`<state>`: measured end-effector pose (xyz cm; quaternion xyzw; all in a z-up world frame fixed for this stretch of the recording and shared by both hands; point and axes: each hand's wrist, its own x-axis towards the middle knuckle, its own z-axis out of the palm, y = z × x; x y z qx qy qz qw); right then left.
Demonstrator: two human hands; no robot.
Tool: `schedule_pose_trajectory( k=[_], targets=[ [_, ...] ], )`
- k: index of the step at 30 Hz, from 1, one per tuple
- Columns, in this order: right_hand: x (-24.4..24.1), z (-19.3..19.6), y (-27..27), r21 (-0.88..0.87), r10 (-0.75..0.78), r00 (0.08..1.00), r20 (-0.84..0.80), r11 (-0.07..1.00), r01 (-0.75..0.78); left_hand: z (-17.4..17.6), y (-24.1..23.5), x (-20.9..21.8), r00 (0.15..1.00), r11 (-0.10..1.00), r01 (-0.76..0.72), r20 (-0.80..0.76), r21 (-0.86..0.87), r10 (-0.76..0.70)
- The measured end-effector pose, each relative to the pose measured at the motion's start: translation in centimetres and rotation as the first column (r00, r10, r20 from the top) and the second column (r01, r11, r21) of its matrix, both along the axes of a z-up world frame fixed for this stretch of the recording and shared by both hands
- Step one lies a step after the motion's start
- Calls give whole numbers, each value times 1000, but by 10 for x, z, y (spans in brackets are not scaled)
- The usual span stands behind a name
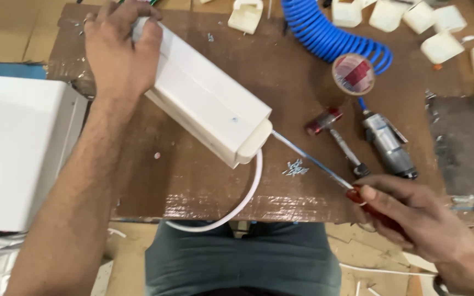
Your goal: The person attaches a small white plastic cover to the end of a white electrical box using a screwdriver and screws. They repeat the process on a second box, securing the cover with multiple screws.
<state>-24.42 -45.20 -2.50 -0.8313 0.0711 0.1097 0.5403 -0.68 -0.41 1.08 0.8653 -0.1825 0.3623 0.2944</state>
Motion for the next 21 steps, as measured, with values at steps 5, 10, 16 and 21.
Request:
schedule_pose_trajectory(
  k=[5,10,16,21],
  targets=[
    [-2,21,32,-108,-91,953,-289,992,62,2,-1,-1,998,1000,6,65,26,-8],
    [-12,16,45,-679,197,890,412,717,156,2,-3,-1,999,997,39,-32,-62,-41],
    [0,11,22,-78,-180,978,-104,982,172,-15,5,12,1000,1000,-1,26,16,1],
    [-5,11,23,-107,-115,986,-117,989,103,-14,8,8,1000,1000,-13,3,0,13]
  ],
)
